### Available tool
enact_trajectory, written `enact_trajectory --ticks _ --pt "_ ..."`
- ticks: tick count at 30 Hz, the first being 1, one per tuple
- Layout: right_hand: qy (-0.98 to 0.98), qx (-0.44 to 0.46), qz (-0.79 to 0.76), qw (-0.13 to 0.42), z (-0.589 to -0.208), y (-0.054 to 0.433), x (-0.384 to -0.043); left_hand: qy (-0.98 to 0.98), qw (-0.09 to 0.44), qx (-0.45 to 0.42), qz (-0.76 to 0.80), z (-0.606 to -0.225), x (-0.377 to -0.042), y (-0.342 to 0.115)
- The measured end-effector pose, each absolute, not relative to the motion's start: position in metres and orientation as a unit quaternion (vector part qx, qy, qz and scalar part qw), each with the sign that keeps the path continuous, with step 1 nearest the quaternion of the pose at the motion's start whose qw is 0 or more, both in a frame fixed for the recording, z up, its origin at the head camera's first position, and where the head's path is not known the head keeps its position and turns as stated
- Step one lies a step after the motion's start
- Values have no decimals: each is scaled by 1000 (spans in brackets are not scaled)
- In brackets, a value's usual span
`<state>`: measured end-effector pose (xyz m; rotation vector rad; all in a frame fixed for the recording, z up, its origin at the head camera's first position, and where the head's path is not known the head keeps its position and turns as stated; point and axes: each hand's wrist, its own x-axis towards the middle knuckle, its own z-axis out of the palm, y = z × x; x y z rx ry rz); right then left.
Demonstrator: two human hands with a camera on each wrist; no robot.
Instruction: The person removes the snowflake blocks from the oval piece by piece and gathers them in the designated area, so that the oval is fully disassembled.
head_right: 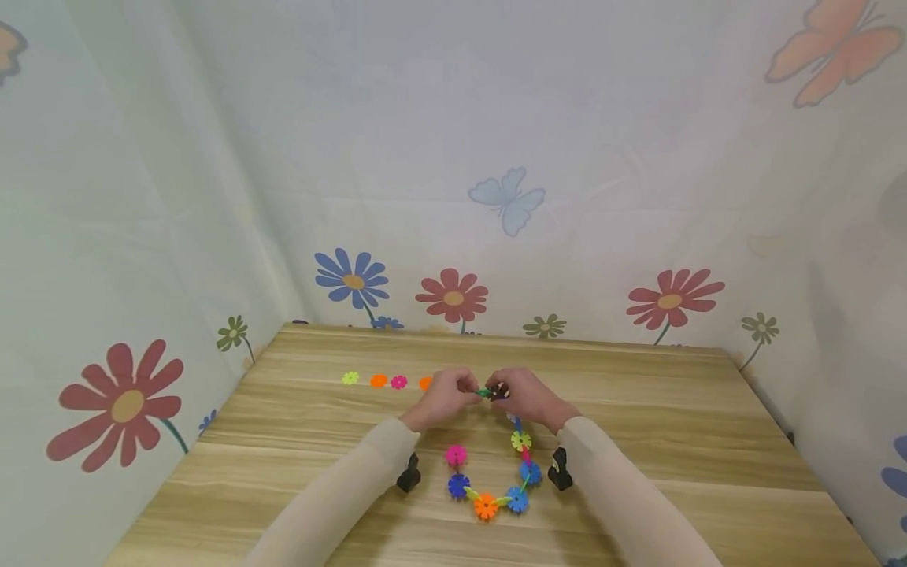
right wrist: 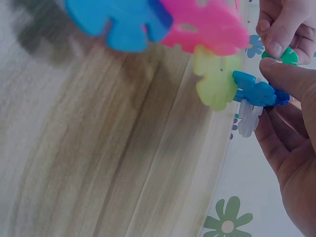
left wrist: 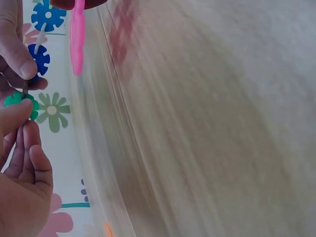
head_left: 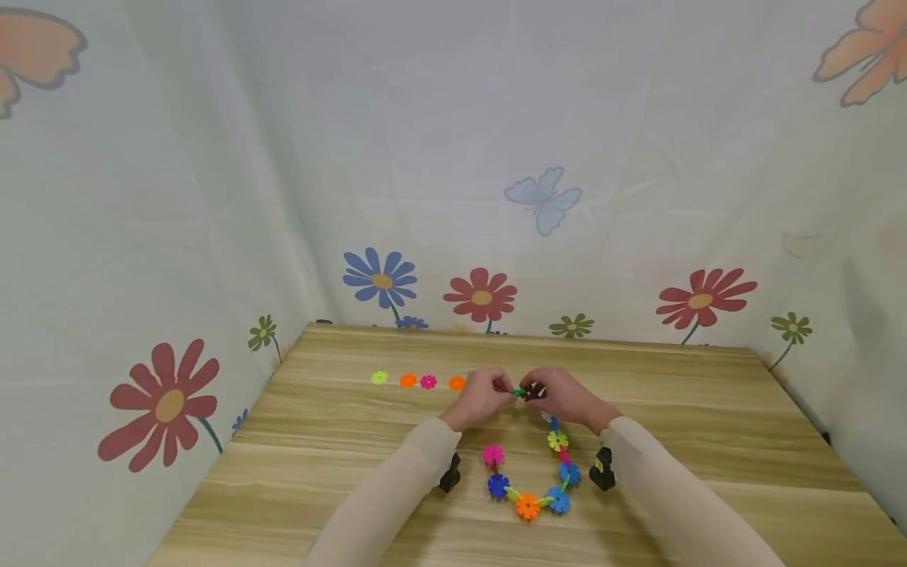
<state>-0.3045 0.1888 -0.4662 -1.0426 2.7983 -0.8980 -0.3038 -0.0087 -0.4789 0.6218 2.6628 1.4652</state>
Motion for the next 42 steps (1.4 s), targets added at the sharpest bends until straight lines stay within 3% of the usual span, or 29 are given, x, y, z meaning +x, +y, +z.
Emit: enact_trajectory --ticks 12,34,42 --pt "909 -291 -298 33 -467 192 -305 861 -24 193 471 -483 -306 -10" --pt "911 -299 -283 14 -460 192 -301 854 -8 200 481 -480 -306 -6" --pt "907 -308 -287 4 -460 191 -300 852 -32 210 478 -484 -308 -7"
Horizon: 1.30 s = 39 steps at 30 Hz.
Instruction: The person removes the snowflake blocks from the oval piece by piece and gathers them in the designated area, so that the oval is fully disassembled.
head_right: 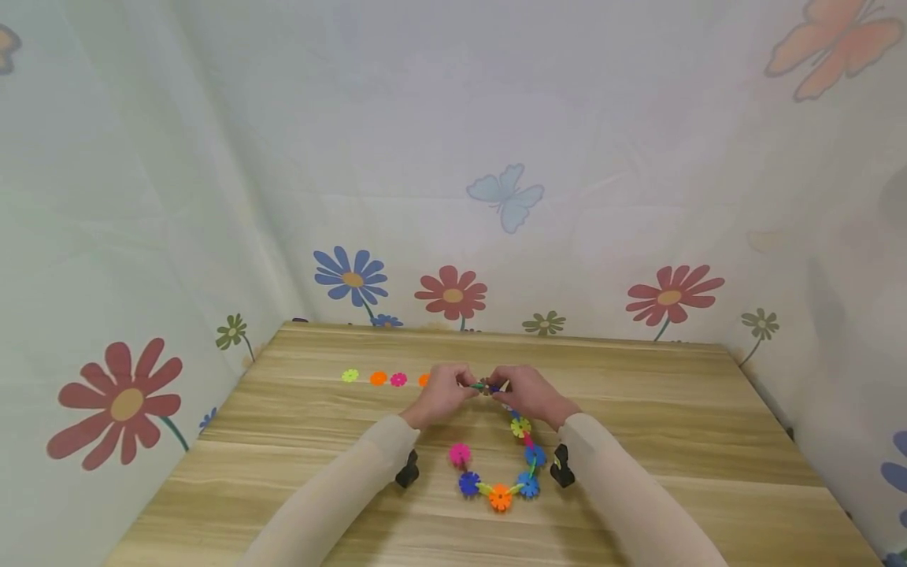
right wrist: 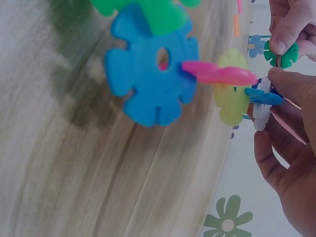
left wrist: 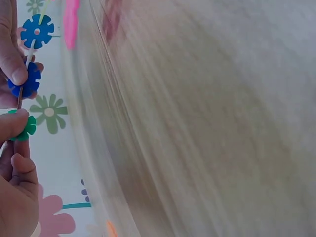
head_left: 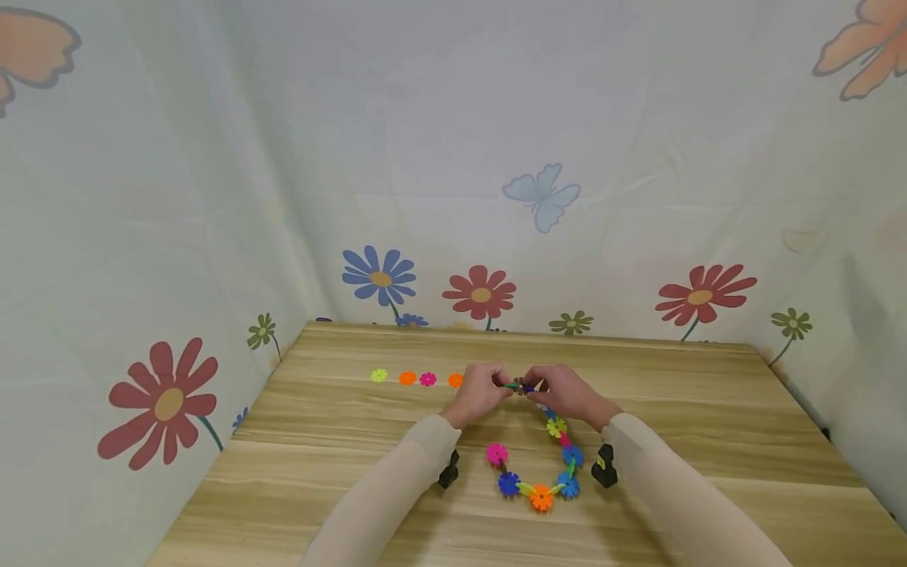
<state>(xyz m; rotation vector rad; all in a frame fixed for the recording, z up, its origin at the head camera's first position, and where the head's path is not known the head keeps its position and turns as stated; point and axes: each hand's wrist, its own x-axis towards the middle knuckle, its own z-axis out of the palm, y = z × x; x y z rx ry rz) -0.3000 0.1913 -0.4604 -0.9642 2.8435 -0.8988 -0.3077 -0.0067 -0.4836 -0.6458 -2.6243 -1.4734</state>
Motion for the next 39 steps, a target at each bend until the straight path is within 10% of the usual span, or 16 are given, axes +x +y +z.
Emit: enact_trajectory --ticks 39 --pt "918 -268 -293 -3 -463 189 -302 -857 30 -259 -444 -487 -315 -23"
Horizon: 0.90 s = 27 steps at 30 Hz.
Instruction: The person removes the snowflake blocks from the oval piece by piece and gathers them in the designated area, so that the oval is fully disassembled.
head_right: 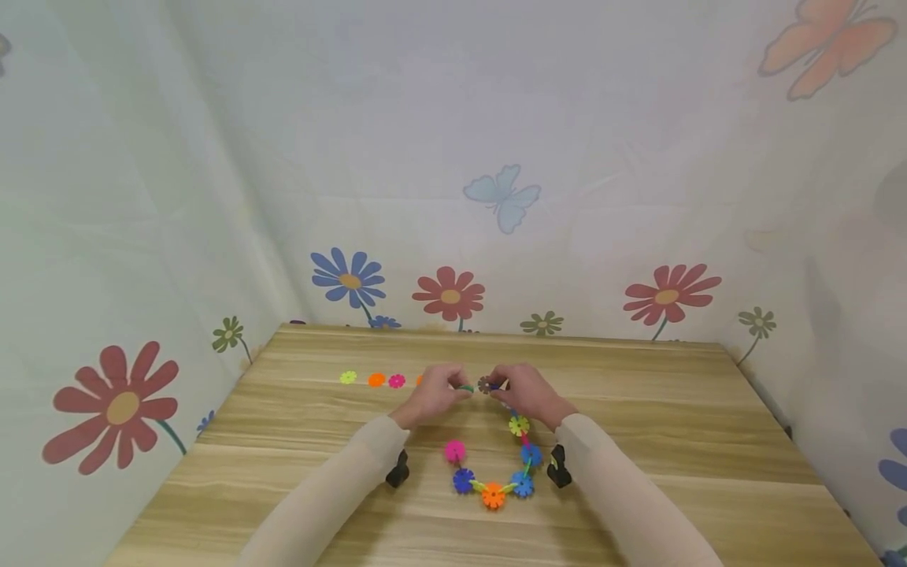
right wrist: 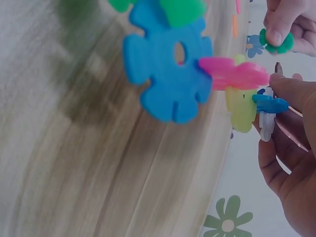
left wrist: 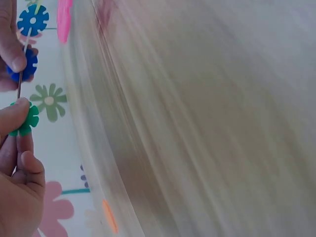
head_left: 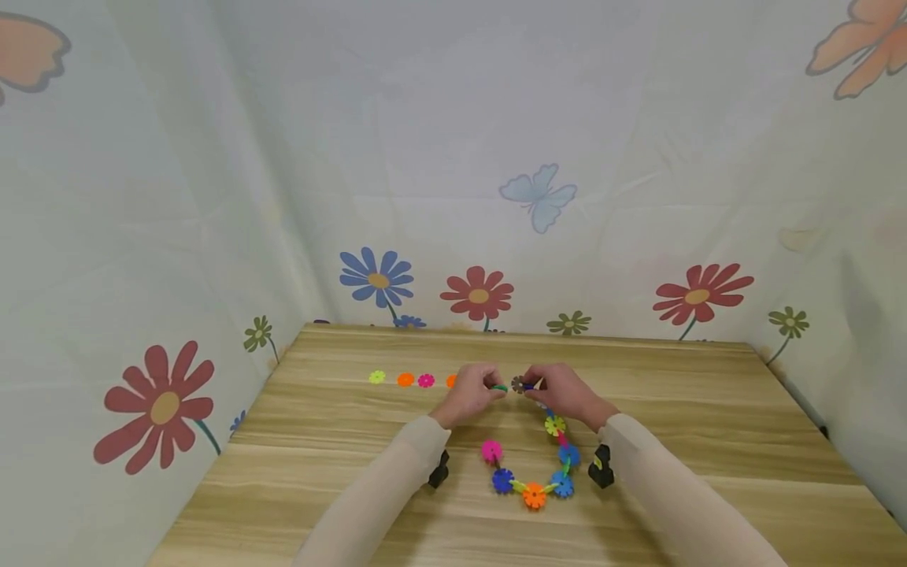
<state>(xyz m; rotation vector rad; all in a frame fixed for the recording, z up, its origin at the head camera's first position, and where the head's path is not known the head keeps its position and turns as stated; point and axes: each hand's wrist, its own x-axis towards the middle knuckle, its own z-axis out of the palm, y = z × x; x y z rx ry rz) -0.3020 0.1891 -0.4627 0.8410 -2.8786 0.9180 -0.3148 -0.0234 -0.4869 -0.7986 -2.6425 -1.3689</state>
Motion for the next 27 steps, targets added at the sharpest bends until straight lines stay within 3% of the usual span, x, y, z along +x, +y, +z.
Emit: enact_trajectory --ticks 17,27 --pt "-920 264 288 4 -464 199 -302 -869 9 -186 -458 -485 -313 -107" --pt "-920 263 289 3 -467 202 -305 -880 27 -149 -450 -488 -308 -143"
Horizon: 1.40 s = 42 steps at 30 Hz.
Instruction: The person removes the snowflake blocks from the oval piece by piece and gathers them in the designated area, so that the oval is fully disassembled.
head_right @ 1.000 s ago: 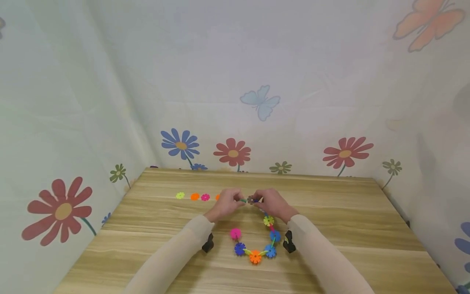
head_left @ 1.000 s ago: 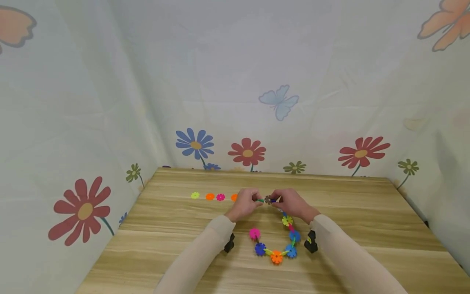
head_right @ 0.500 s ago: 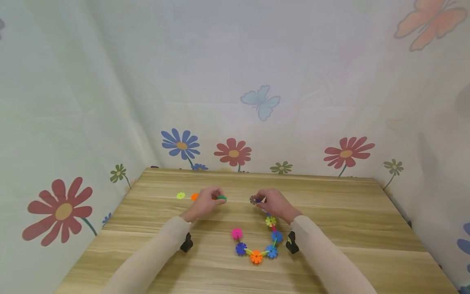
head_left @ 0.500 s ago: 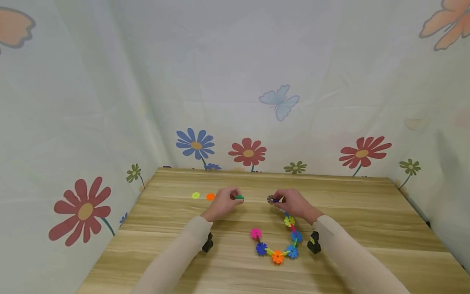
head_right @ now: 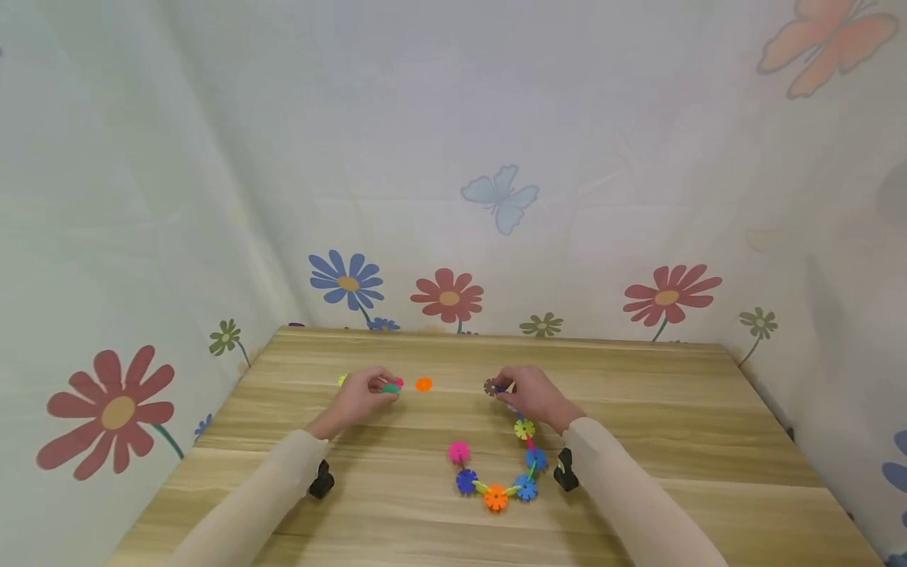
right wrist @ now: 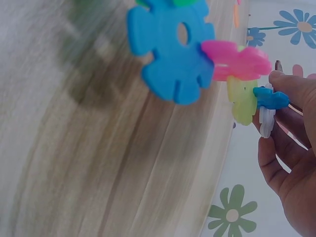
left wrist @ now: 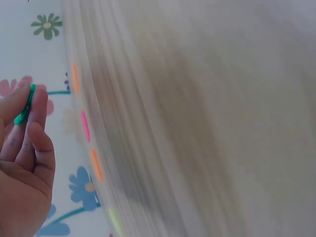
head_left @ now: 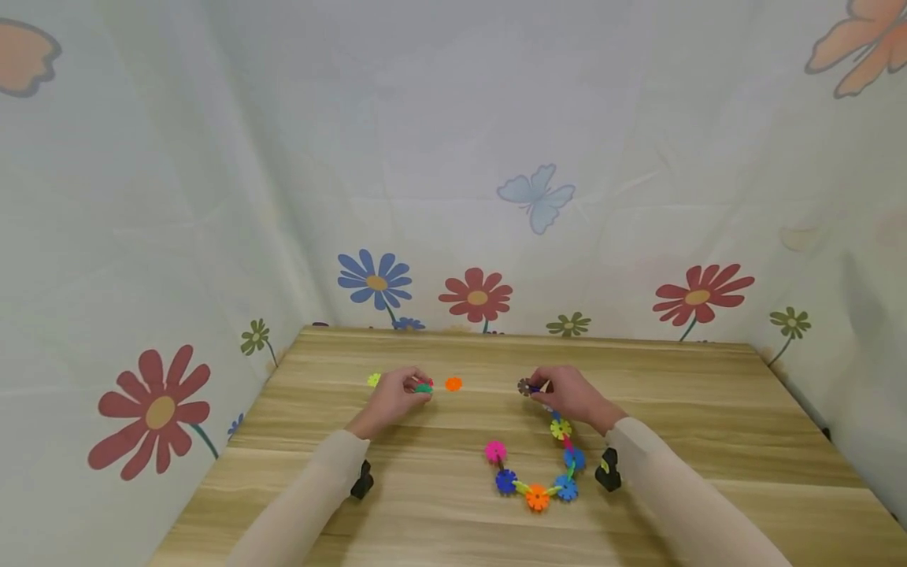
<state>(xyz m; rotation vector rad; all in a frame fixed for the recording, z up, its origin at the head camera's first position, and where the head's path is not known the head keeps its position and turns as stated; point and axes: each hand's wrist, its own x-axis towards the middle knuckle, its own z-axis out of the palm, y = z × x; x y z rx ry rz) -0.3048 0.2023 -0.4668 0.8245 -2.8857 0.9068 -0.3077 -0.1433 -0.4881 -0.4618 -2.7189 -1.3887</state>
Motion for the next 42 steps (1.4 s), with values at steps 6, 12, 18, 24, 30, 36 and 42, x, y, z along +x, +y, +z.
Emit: enact_trajectory --ticks 6,12,18,24,30,36,42 --pt "-921 261 290 1 -466 202 -303 -889 11 -109 -445 -489 -303 -164" --pt "-919 263 293 -3 -460 201 -299 -895 13 -101 -435 -491 -304 -185" --pt "-920 259 294 -6 -460 199 -299 -904 -7 -82 -419 -490 -302 -198" --pt "-922 254 293 -10 -461 198 -301 -906 -40 -85 -412 -492 -303 -209" --pt "-921 251 298 -13 -460 197 -300 -920 -42 -106 -375 -494 -303 -220" --pt "-920 256 296 -13 -459 196 -301 -931 -35 -128 -341 -496 -303 -228" --pt "-923 260 284 -2 -464 197 -305 -947 -6 -124 -296 -497 -305 -232"
